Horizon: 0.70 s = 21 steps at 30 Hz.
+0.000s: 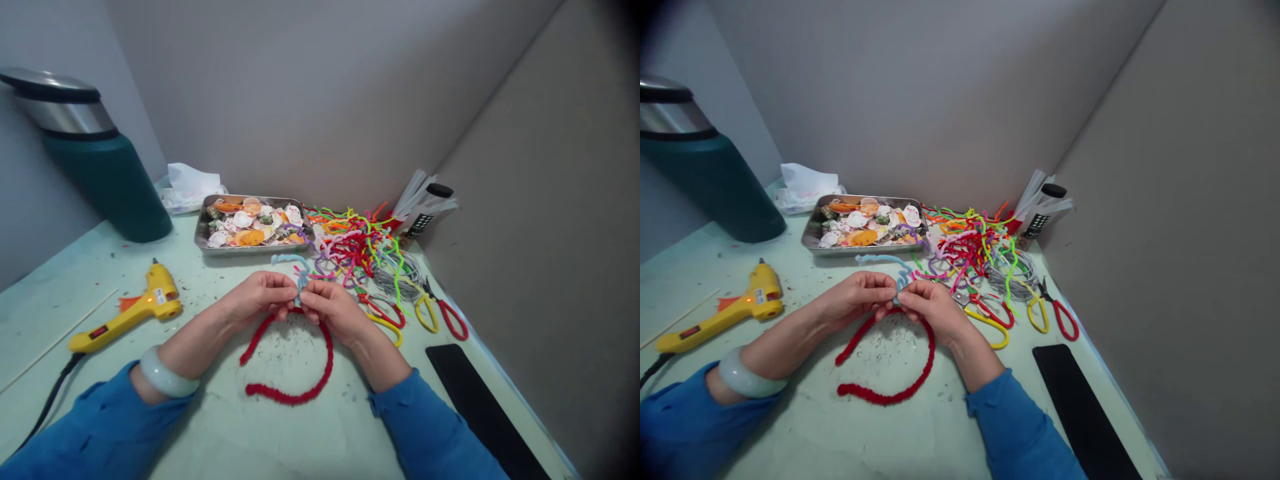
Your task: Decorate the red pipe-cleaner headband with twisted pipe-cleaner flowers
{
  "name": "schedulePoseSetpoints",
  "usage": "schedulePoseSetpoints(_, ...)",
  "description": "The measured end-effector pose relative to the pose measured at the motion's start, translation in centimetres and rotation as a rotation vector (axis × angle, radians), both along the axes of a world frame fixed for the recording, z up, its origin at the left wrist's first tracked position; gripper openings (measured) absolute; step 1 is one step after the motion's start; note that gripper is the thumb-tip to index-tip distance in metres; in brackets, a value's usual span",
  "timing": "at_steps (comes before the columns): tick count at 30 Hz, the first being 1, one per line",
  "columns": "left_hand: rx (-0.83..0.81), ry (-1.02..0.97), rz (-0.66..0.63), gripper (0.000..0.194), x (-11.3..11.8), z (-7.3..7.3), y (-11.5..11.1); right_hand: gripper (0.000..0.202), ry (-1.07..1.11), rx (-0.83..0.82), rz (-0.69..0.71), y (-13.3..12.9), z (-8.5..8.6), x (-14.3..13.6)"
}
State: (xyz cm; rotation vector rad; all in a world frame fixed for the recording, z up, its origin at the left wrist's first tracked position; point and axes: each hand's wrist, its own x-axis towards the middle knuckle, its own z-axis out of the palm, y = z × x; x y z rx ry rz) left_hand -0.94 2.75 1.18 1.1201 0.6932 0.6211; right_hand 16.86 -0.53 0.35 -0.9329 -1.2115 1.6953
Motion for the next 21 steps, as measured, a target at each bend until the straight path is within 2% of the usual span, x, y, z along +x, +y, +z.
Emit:
schedulePoseSetpoints(3, -0.005, 0.001, -0.005, 0.016, -0.06, -0.28, 0.11, 0.026, 0.021, -0.054, 0.023, 0.02, 0.28, 0.16)
schedulePoseSetpoints(11, -0.037, 0.105, 0.111, 0.02, 0.42, -0.14, 0.17, 0.025, 0.031, -0.153, 0.011, 0.34, 0.31, 0.61)
schedulePoseSetpoints(21, -0.003, 0.185, 0.162, 0.021, 0.84, -0.01, 0.0, 0.025, -0.05, -0.189, 0.03, 0.33, 0.71, 1.02)
